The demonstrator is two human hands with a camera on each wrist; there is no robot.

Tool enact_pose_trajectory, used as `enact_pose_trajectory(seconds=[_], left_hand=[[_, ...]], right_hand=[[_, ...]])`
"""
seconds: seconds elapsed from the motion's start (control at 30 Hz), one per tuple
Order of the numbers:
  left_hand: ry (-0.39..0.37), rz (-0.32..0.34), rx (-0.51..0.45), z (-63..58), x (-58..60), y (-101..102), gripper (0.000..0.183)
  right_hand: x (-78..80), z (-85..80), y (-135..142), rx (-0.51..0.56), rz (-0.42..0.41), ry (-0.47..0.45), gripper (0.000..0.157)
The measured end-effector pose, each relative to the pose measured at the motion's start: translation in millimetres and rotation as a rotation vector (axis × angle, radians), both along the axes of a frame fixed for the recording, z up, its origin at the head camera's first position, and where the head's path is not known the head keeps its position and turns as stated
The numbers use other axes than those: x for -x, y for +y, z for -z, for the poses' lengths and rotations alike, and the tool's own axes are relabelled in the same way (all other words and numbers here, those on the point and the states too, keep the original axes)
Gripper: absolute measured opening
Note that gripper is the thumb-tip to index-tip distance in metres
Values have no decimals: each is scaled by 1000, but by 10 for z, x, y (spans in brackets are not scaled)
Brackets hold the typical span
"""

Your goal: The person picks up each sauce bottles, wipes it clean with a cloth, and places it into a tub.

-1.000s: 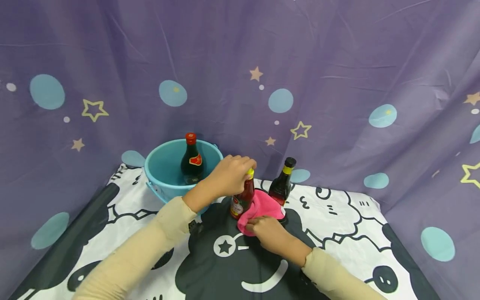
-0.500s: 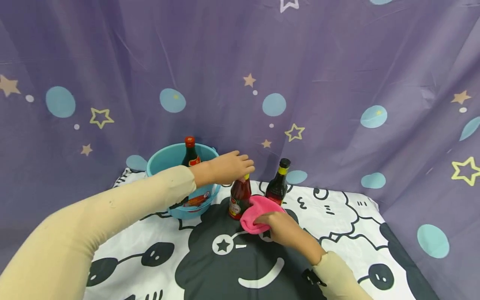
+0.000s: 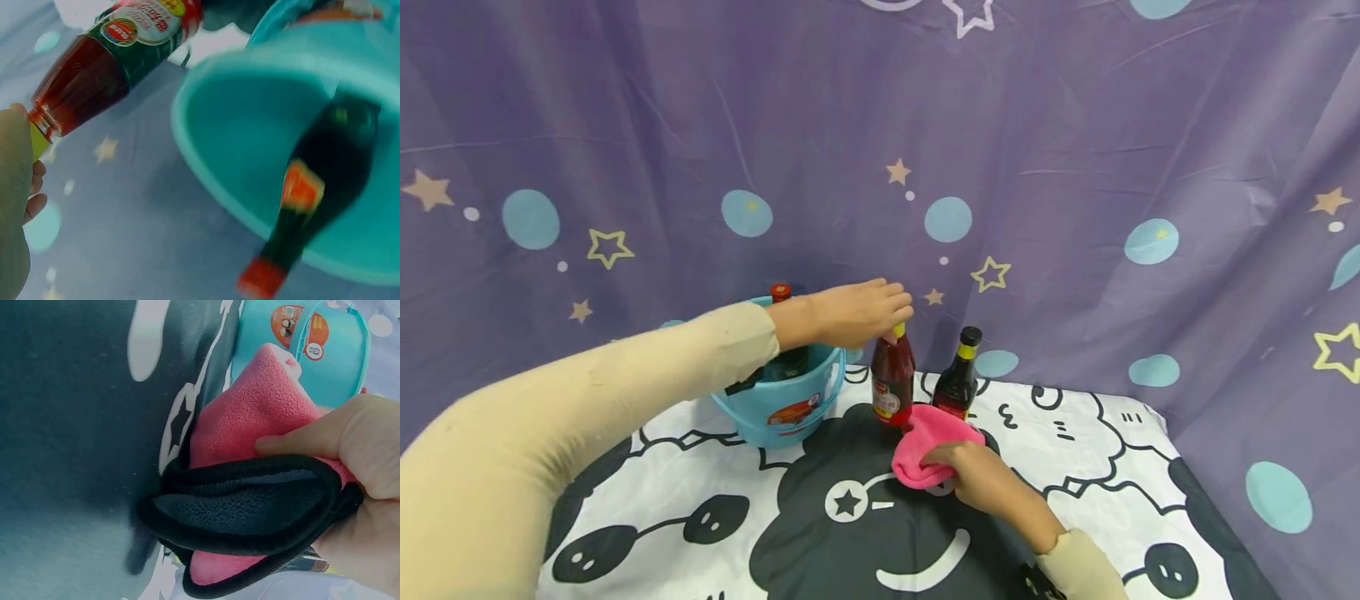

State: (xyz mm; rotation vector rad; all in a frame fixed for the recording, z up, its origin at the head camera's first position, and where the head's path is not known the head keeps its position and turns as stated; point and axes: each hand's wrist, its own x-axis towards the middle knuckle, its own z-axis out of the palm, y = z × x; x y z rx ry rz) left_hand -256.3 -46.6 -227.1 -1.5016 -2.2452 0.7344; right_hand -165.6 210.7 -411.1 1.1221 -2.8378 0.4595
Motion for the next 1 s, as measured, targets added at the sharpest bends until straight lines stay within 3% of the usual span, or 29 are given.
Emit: enact_pose_trajectory(seconds=[0.23,0.4,0.53,0.7,1.0], left_hand=[[18,-36,-115,-737,-87,-328,20],[5,-40,-211,-1031,-176,-638,18],[-1,-29,-254,-1143,-239,-750,19],[31,-38,-218,-1223,-305,-807,19],[29,-54,-120,-1128,-349,-1006,20]], right_hand=[[85,-15,51,57,-22,32,48],[140,-65,117,67,-25,27,50],[161,-69,159,60,-30,31,50],[148,-66,195,65,-24,16,50],[108,-45,243,31,-20,-25,51]])
